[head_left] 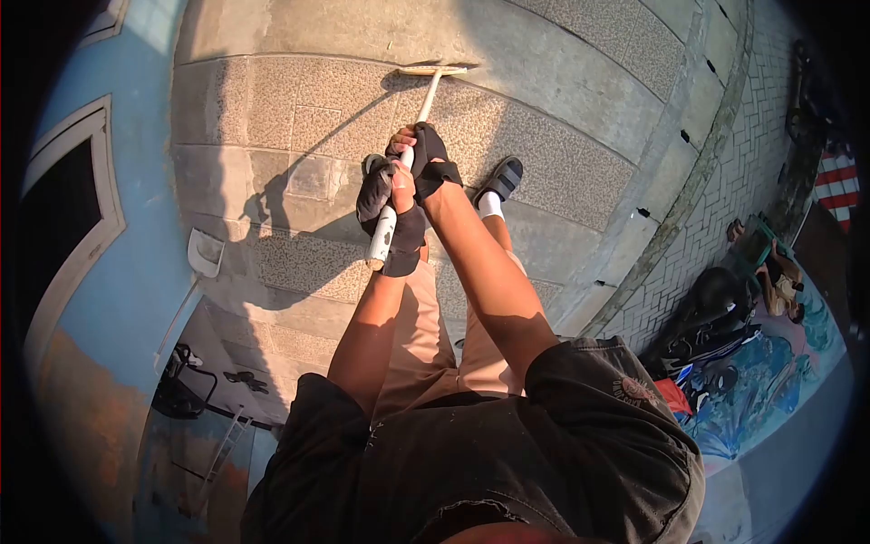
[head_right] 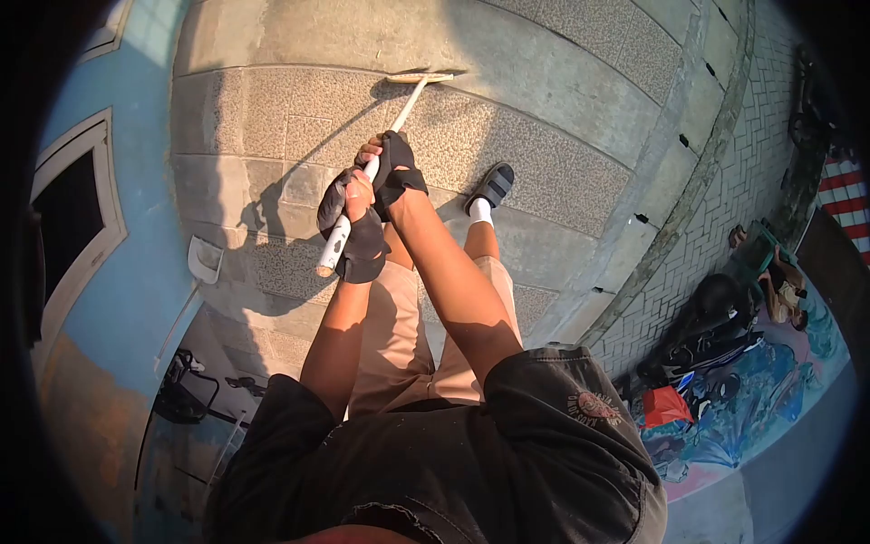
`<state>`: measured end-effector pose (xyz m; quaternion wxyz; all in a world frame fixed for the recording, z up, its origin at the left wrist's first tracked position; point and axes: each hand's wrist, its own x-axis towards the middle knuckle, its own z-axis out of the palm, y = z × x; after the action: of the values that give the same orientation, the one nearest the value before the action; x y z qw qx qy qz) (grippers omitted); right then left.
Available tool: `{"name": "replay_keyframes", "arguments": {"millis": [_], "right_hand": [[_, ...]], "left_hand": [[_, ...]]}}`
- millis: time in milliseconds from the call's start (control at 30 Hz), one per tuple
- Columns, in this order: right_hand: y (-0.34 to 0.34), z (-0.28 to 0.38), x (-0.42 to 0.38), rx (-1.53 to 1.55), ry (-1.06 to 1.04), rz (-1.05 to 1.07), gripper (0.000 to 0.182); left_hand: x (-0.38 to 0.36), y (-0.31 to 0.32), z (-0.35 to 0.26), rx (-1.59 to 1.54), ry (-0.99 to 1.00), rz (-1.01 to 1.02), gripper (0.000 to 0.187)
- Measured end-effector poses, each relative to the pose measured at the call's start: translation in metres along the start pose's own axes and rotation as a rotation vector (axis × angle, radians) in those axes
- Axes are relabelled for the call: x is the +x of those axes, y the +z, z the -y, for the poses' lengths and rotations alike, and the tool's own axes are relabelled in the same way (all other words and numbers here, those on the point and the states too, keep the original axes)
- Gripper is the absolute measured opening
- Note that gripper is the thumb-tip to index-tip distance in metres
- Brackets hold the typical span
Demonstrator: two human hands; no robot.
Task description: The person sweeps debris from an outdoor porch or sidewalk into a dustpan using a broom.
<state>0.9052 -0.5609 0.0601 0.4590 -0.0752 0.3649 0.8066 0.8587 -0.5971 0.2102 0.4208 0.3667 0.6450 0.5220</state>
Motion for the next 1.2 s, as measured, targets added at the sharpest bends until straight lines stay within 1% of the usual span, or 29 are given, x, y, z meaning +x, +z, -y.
{"name": "replay_keyframes", "arguments": {"millis": [33,100,133,167,233,300,367,433,500,533,567,600,633,667,700,733,767,800,833,867,900,967,1000,1033,1067,1100,1133,1167,1200], "right_hand": [[-0.002,-0.005,0.016,-0.08,0.144,0.082,0.036],[-0.007,-0.021,0.037,-0.068,0.272,0.079,0.037],[0.0,-0.034,0.038,-0.044,0.286,0.094,0.036],[0.009,-0.04,0.032,-0.07,0.345,0.129,0.034],[0.027,-0.05,0.012,-0.077,0.225,-0.063,0.031],[0.058,-0.058,-0.027,-0.026,0.055,-0.184,0.027],[0.059,-0.039,-0.062,-0.114,-0.003,-0.202,0.024],[0.077,-0.029,-0.098,0.014,-0.127,-0.28,0.022],[0.061,0.01,-0.116,-0.007,-0.211,-0.342,0.022],[0.058,0.023,-0.119,-0.002,-0.203,-0.31,0.022],[0.033,0.047,-0.113,0.07,-0.195,-0.191,0.022],[0.019,0.058,-0.097,0.062,-0.225,-0.206,0.022],[0.012,0.062,-0.084,0.062,-0.259,-0.225,0.022],[0.015,0.043,-0.065,0.069,-0.229,-0.147,0.021],[0.003,0.039,-0.035,0.043,-0.191,-0.171,0.021],[-0.008,0.036,-0.005,0.018,-0.152,-0.194,0.021],[-0.018,0.032,0.025,-0.007,-0.112,-0.215,0.02],[-0.007,0.01,0.052,-0.083,-0.17,-0.35,0.021],[0.044,-0.028,0.069,-0.215,-0.268,-0.527,0.021],[0.014,-0.033,0.107,-0.122,-0.252,-0.513,0.02],[0.046,-0.061,0.123,-0.161,-0.258,-0.497,0.017],[0.035,-0.086,0.17,-0.186,-0.094,-0.326,0.016],[-0.029,-0.09,0.218,-0.275,0.025,0.033,0.018],[-0.082,-0.098,0.262,0.082,0.235,0.212,0.026],[-0.038,-0.11,0.256,0.142,0.331,0.149,0.023],[0.005,-0.122,0.25,0.203,0.429,0.08,0.021],[0.028,-0.13,0.251,0.271,0.477,0.011,0.021],[0.057,-0.135,0.244,0.275,0.482,0.003,0.021],[0.09,-0.135,0.228,0.285,0.48,0.038,0.021]], "left_hand": [[0.001,-0.01,-0.007,0.083,0.0,0.024,0.021],[0.01,-0.035,0.001,0.297,0.213,0.065,0.017],[0.016,-0.043,-0.012,0.287,0.303,0.087,0.015],[0.019,-0.05,-0.022,0.24,0.319,0.122,0.013],[0.017,-0.055,-0.023,0.139,0.369,0.144,0.008],[0.013,-0.049,-0.045,0.107,0.44,0.189,0.006],[0.008,-0.037,-0.053,0.002,0.47,0.315,0.007],[0.005,-0.02,-0.049,-0.067,0.48,0.43,0.006],[0.003,0.0,-0.032,-0.094,0.447,0.514,0.006],[0.006,0.01,-0.022,-0.106,0.416,0.525,0.006],[0.011,0.02,-0.006,-0.13,0.343,0.501,0.005],[0.014,0.029,0.014,-0.188,0.226,0.449,0.005],[0.024,0.034,0.026,-0.209,0.166,0.419,0.005],[0.051,0.022,0.016,-0.069,0.335,0.49,0.004],[0.074,0.007,0.009,0.068,0.321,0.626,0.003],[0.088,0.001,0.013,0.053,0.334,0.467,0.002],[0.103,-0.017,0.013,0.034,0.097,0.445,0.007],[0.121,-0.035,0.012,0.051,-0.012,0.401,0.008],[0.139,-0.052,0.009,0.097,-0.062,0.361,0.009],[0.157,-0.07,0.002,0.161,-0.091,0.335,0.01],[0.172,-0.086,-0.007,0.231,-0.101,0.332,0.011],[0.196,-0.112,-0.028,0.376,-0.098,0.348,0.013],[0.203,-0.113,-0.032,0.476,0.081,0.307,0.013],[0.212,-0.114,-0.033,0.573,0.263,0.261,0.014],[0.218,-0.112,-0.043,0.577,0.321,0.247,0.006],[0.224,-0.11,-0.051,0.582,0.379,0.232,0.011],[0.229,-0.107,-0.06,0.589,0.437,0.216,0.021],[0.228,-0.108,-0.066,0.579,0.346,0.25,0.027],[0.23,-0.106,-0.073,0.566,0.404,0.312,0.022]]}}
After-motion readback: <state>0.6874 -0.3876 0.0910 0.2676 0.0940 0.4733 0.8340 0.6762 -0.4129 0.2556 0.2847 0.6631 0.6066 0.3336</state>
